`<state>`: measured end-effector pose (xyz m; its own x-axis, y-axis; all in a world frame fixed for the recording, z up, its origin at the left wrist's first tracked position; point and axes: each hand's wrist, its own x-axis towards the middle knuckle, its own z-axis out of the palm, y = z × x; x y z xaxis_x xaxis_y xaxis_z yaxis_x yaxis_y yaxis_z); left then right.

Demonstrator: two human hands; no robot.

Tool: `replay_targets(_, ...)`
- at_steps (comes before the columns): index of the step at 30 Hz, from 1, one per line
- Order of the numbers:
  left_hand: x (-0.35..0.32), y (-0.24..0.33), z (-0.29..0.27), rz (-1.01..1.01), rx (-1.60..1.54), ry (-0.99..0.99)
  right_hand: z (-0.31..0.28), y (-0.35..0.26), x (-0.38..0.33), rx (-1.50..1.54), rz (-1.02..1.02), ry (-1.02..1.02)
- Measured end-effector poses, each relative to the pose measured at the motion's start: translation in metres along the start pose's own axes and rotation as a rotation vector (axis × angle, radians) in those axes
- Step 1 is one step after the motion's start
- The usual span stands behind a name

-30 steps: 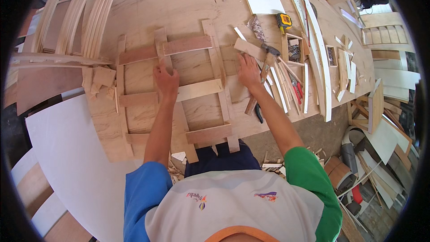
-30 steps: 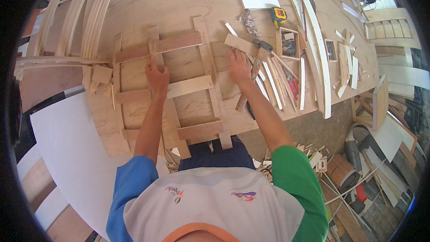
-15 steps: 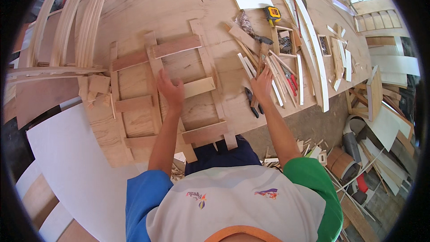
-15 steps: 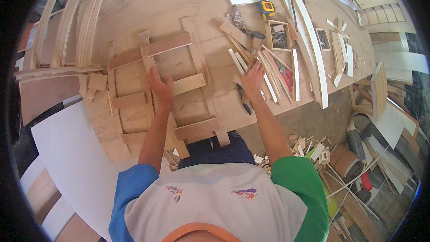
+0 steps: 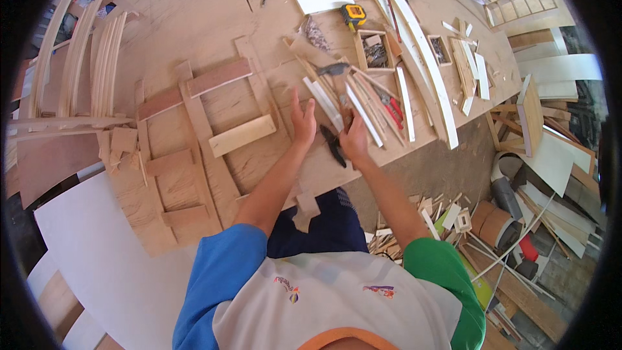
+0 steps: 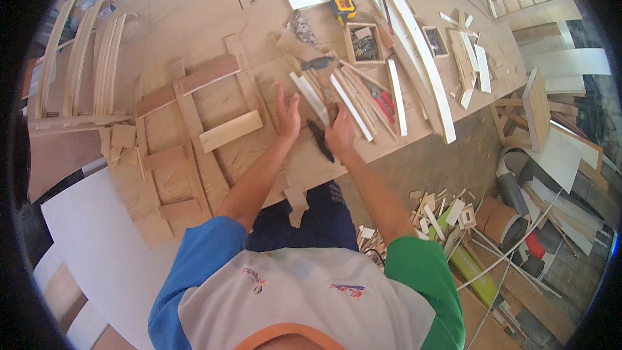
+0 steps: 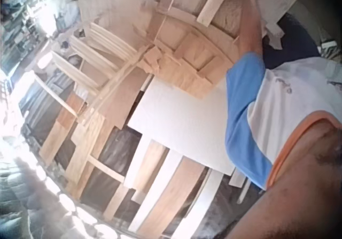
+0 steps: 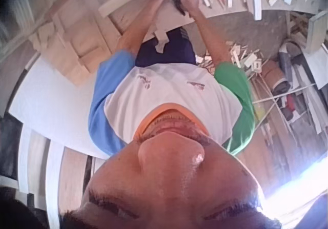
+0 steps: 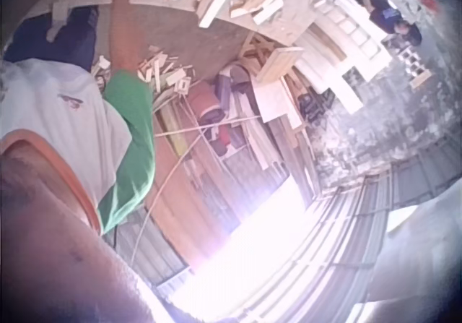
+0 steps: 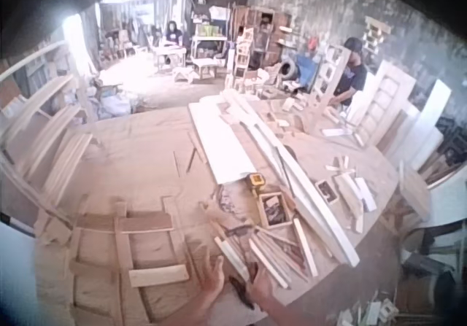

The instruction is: The person assembles a small wooden ladder by fitting rungs into side rails, using a hammer to tap them into place and pliers to adjust small fasteners.

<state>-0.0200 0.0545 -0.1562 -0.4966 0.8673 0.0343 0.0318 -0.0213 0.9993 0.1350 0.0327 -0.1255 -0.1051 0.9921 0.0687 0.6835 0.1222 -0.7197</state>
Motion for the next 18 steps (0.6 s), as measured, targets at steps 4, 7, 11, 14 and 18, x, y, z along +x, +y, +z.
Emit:
replay_targets(4,0.059,-0.003,0.045,0.071,-0.156,0.078,0.004,0.006,0.013,-0.053,-0.100,-0.046)
replay_targets(7,0.059,-0.002,0.067,0.049,-0.281,0.124,-0.017,0.005,0.026,-0.020,-0.072,-0.077)
replay_targets(11,0.070,-0.020,0.105,0.036,-0.461,0.230,-0.029,0.036,0.039,-0.014,-0.043,-0.095)
replay_targets(14,0.067,-0.027,0.127,0.021,-0.399,0.270,-0.046,0.046,0.056,-0.033,-0.063,-0.129)
replay_targets(18,0.066,-0.014,0.114,-0.010,-0.250,0.287,-0.050,0.047,0.063,0.041,-0.009,-0.175)
